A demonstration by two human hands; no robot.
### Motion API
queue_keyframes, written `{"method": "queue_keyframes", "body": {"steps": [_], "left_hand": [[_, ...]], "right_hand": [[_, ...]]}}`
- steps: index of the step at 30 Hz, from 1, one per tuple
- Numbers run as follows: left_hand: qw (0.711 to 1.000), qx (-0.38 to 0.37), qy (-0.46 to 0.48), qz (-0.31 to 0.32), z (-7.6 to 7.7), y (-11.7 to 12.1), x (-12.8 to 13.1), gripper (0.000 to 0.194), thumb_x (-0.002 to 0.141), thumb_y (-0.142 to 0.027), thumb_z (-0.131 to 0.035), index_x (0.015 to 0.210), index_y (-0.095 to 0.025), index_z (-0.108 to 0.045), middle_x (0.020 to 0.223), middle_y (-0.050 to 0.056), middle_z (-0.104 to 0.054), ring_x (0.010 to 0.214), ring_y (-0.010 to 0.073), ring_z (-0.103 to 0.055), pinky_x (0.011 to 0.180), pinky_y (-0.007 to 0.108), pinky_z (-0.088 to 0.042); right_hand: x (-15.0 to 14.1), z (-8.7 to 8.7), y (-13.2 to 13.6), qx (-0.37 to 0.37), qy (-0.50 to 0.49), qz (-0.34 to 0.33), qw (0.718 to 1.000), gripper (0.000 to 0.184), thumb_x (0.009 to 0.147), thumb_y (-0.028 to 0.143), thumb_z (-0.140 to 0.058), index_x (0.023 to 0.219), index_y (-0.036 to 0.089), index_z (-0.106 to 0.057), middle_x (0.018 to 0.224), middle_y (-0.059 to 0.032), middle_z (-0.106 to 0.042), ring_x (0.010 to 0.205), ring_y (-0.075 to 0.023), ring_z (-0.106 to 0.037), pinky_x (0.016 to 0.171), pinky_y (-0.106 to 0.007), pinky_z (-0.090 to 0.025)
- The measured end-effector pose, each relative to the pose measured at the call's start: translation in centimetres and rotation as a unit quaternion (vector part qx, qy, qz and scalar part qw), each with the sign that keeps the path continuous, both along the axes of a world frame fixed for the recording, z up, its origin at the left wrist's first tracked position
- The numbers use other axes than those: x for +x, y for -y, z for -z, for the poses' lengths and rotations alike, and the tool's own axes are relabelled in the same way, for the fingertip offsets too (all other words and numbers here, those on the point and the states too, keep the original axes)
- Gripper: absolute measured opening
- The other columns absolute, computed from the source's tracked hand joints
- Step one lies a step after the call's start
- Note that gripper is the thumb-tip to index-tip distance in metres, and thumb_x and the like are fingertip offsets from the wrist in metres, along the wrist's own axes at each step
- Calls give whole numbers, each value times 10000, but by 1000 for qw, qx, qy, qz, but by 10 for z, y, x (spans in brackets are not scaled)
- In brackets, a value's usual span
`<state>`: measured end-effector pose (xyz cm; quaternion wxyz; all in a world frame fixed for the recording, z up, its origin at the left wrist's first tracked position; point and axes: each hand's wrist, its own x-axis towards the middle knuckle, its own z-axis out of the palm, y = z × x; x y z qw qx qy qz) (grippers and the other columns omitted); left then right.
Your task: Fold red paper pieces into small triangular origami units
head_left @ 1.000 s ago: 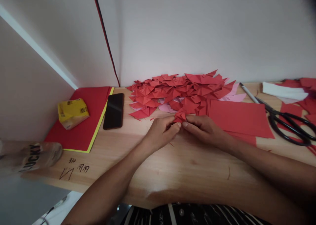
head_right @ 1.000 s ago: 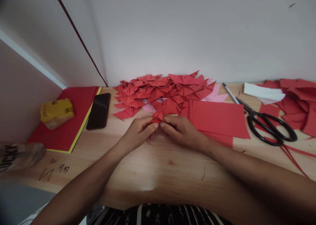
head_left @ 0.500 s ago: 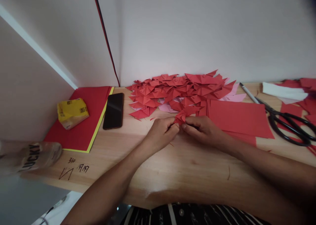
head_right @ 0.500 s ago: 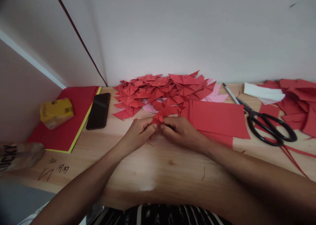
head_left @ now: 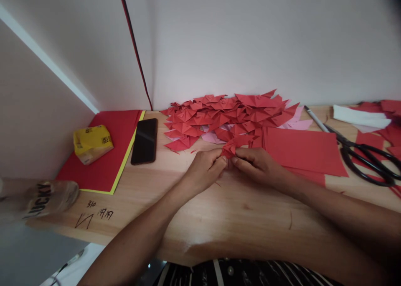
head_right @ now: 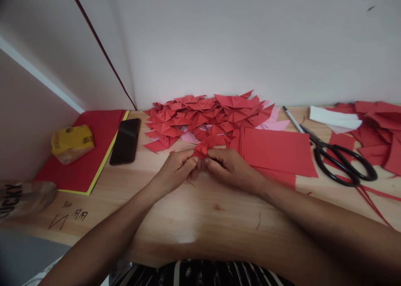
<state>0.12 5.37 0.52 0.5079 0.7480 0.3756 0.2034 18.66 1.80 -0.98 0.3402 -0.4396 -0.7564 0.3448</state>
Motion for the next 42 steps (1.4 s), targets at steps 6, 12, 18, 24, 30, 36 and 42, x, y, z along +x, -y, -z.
{"method": "queue_keyframes", "body": {"steps": [6, 12, 18, 24, 30, 36, 42], "left_hand": [[1000, 28, 1, -4, -1, -2, 1, 246, 860, -209, -449, 618, -167, -475, 557, -38, -473, 550, 97, -431, 562, 227, -322], [999, 34, 8, -15, -1, -2, 2, 190, 843, -194, -485, 660, -156, -522, 590, -43, -453, 567, 92, -400, 549, 216, -298], [1000, 22, 15, -10, -1, -1, 1, 221, 860, -202, -478, 644, -158, -500, 582, -40, -459, 564, 91, -412, 548, 219, -300], [1000, 24, 7, -8, 1, -1, 1, 201, 862, -204, -475, 671, -157, -520, 581, -46, -444, 551, 86, -401, 537, 215, -293], [1000, 25, -4, -3, 1, 0, 1, 201, 867, -209, -467, 678, -161, -517, 583, -44, -466, 551, 87, -417, 531, 213, -295], [999, 38, -16, 0, 0, -1, 1, 194, 866, -201, -464, 692, -159, -538, 581, -43, -475, 553, 90, -420, 535, 213, -298], [998, 52, -22, -2, 3, -1, 1, 198, 864, -207, -468, 681, -158, -529, 580, -47, -431, 553, 89, -386, 530, 217, -276]], "right_hand": [[1, 2, 0, -14, 10, 10, 1000, 237, 912, 169, -419, 677, 201, -438, 637, 26, -463, 595, -117, -429, 578, -254, -341], [2, 6, 0, -20, 15, 11, 1000, 247, 919, 210, -414, 672, 202, -420, 635, 26, -437, 604, -122, -432, 586, -259, -346], [1, 3, 0, -18, 10, 11, 1000, 261, 916, 208, -422, 658, 207, -386, 626, 32, -424, 589, -114, -412, 574, -255, -336], [0, 3, 1, -16, 21, 17, 1000, 269, 920, 205, -426, 657, 209, -372, 617, 36, -410, 584, -111, -400, 563, -254, -323], [0, 4, 1, -4, 27, 19, 999, 276, 925, 206, -433, 655, 209, -375, 609, 44, -397, 561, -103, -363, 557, -253, -318], [-1, 4, 2, -3, 33, 25, 999, 278, 926, 227, -430, 653, 209, -383, 601, 39, -404, 560, -107, -359, 540, -253, -310], [0, 4, 1, -5, 30, 14, 999, 259, 914, 208, -425, 658, 206, -388, 607, 36, -417, 580, -110, -387, 553, -253, -311]]}}
